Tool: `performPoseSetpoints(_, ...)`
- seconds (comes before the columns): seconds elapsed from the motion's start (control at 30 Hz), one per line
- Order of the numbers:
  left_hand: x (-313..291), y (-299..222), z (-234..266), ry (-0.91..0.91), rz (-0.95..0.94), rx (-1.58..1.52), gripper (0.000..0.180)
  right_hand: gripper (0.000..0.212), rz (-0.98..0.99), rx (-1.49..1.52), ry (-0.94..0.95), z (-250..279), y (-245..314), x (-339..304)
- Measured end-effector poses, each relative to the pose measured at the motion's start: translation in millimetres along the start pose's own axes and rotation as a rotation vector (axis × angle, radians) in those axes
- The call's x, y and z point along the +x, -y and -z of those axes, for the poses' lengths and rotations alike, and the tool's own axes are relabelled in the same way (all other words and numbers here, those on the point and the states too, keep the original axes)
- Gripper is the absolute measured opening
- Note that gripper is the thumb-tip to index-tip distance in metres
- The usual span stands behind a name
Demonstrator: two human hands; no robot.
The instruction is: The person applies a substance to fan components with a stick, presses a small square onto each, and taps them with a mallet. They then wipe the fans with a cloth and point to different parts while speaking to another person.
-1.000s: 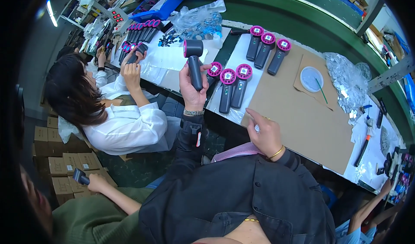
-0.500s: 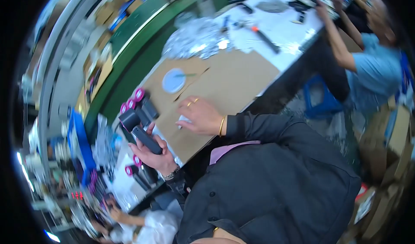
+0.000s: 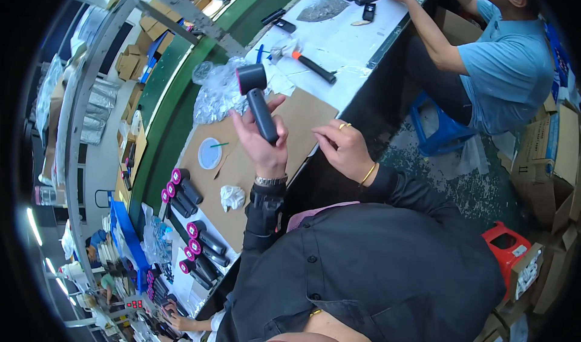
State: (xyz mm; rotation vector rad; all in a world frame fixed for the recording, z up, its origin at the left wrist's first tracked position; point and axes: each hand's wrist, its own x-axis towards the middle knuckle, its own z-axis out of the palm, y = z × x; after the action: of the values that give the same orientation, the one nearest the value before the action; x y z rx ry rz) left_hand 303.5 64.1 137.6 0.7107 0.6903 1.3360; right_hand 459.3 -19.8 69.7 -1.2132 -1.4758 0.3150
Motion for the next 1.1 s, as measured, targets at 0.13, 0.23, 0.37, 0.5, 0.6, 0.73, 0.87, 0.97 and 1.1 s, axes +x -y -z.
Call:
performPoseSetpoints(0.13, 38.2, 38.1, -32.6, 0.070, 0.036, 0.032, 0.072, 0.008, -0.062, 0.003, -0.058, 22.8, -37.7, 14.9)
performPoseSetpoints(0.23, 65.0, 66.7, -53.5, 0.098, 0.065, 0.024, 0.073, 0.006, -0.123, 0.032, -0.111, 38.7, -60.3, 29.2)
performPoseSetpoints(0.37, 97.4, 94.5, -71.8, 0.139, 0.090, 0.020, 0.075, 0.008, -0.166, 0.099, -0.216, 46.1, -84.9, 54.3)
performPoseSetpoints(0.5, 129.3, 116.8, -88.1, 0.151, 0.089, -0.022, 0.077, 0.017, -0.241, 0.166, -0.267, 49.7, -104.9, 84.0)
performPoseSetpoints(0.6, 141.3, 128.4, -96.5, 0.140, 0.088, -0.003, 0.076, 0.024, -0.263, 0.177, -0.250, 55.8, -109.7, 107.4)
performPoseSetpoints(0.73, 149.2, 141.0, -95.2, 0.105, 0.110, 0.018, 0.075, 0.032, -0.240, 0.205, -0.184, 58.4, -103.5, 139.8)
performPoseSetpoints(0.87, 152.6, 150.1, -97.5, 0.069, 0.146, 0.029, 0.075, 0.033, -0.256, 0.260, -0.141, 52.8, -115.1, 156.8)
performPoseSetpoints(0.97, 155.6, 154.8, -95.8, 0.049, 0.166, 0.028, 0.075, 0.033, -0.279, 0.211, -0.103, 45.0, -132.1, 157.6)
performPoseSetpoints(1.1, 157.7, 158.8, -95.6, 0.031, 0.202, 0.023, 0.076, 0.033, -0.221, 0.143, -0.069, 40.4, -148.7, 154.8)
